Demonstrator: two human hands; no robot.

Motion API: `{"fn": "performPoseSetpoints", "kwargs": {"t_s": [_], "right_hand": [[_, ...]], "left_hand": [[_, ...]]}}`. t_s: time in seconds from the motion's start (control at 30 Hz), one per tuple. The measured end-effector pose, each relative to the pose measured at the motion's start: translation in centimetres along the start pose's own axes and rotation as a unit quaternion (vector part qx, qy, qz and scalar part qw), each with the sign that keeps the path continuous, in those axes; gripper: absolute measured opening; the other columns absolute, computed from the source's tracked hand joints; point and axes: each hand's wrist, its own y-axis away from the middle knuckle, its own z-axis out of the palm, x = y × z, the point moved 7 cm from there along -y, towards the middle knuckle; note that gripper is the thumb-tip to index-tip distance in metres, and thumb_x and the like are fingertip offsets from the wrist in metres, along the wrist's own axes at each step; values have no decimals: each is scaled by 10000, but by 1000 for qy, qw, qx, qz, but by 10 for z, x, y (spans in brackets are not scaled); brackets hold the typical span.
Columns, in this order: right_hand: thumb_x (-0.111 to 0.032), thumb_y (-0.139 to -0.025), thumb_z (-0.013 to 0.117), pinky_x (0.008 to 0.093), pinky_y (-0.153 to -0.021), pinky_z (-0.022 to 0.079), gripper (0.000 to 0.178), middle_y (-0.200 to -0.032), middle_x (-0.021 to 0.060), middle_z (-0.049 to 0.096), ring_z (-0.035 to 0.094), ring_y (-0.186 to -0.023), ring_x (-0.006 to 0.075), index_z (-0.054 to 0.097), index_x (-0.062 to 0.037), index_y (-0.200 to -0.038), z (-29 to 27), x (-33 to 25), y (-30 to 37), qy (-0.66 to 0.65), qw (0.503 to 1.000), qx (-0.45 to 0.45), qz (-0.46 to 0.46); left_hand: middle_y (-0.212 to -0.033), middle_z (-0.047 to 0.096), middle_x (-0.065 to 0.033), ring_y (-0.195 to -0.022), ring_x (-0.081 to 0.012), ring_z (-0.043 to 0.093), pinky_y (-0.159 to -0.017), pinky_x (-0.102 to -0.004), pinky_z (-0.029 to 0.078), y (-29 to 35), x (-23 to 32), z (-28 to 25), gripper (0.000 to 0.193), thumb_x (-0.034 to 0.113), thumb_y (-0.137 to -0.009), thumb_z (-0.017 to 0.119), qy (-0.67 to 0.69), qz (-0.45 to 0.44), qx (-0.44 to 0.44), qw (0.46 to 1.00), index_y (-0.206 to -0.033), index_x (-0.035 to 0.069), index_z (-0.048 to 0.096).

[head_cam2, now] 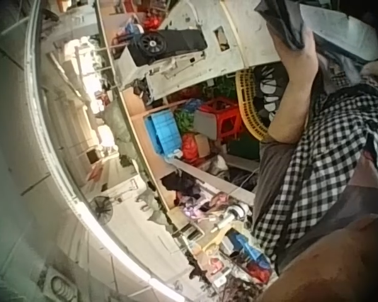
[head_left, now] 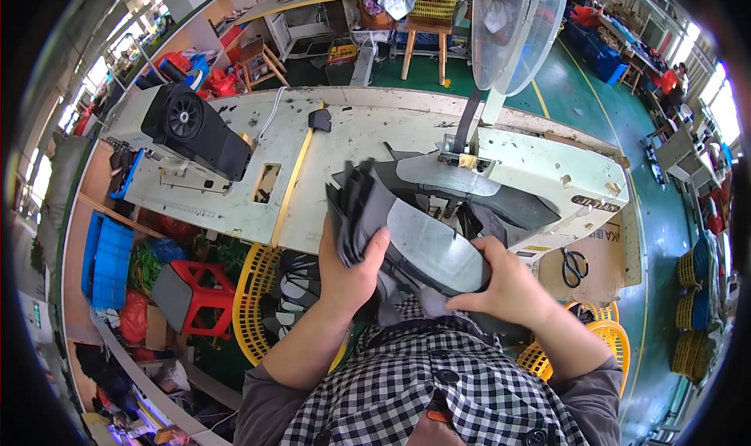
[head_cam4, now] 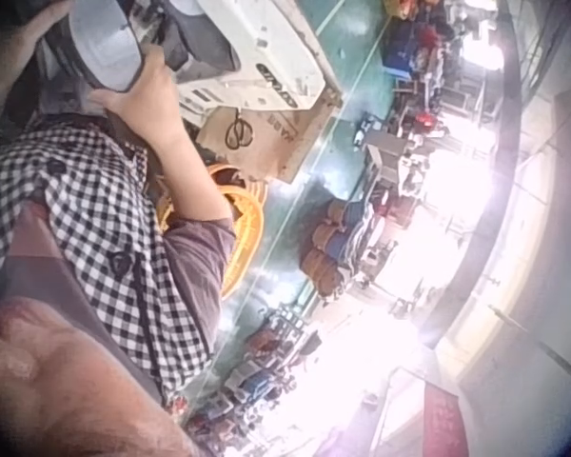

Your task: The recorder is stitching and preparing shoe components using an industrial sewing machine in a manufacturing facility.

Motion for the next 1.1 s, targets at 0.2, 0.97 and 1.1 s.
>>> {"fn": "performPoseSetpoints", "kwargs": {"t_s": [0.2,0.97,1.1], "right_hand": [[-193,-762,739,244,-581,449,278,-768,32,613,533,-649,76,604,6,-900,-42,36,-32,-211,976,-10,52],[-503,-607,795,441,-939,445,893,-1179,201,548,551,-1095,318,413,13,-1227,60,83,-17,-481,863,-155,20],[-231,-660,828,296,-819,478,729,-1062,91,596,583,-943,161,441,9,-1229,109,67,6,-344,937,-41,39]], "left_hand": [[-1099,560,-117,-972,-171,554,-848,-284,439,-15,9,8,462,50,-807,628,13,84,86,993,-1214,-42,431],[-1152,573,-94,-1039,-187,543,-924,-307,408,-1,-66,9,458,47,-782,662,246,-189,128,942,-1201,-31,492],[-1107,570,-86,-996,-178,548,-895,-302,423,24,-57,6,444,26,-788,656,214,-168,141,952,-1192,-27,479]]}}
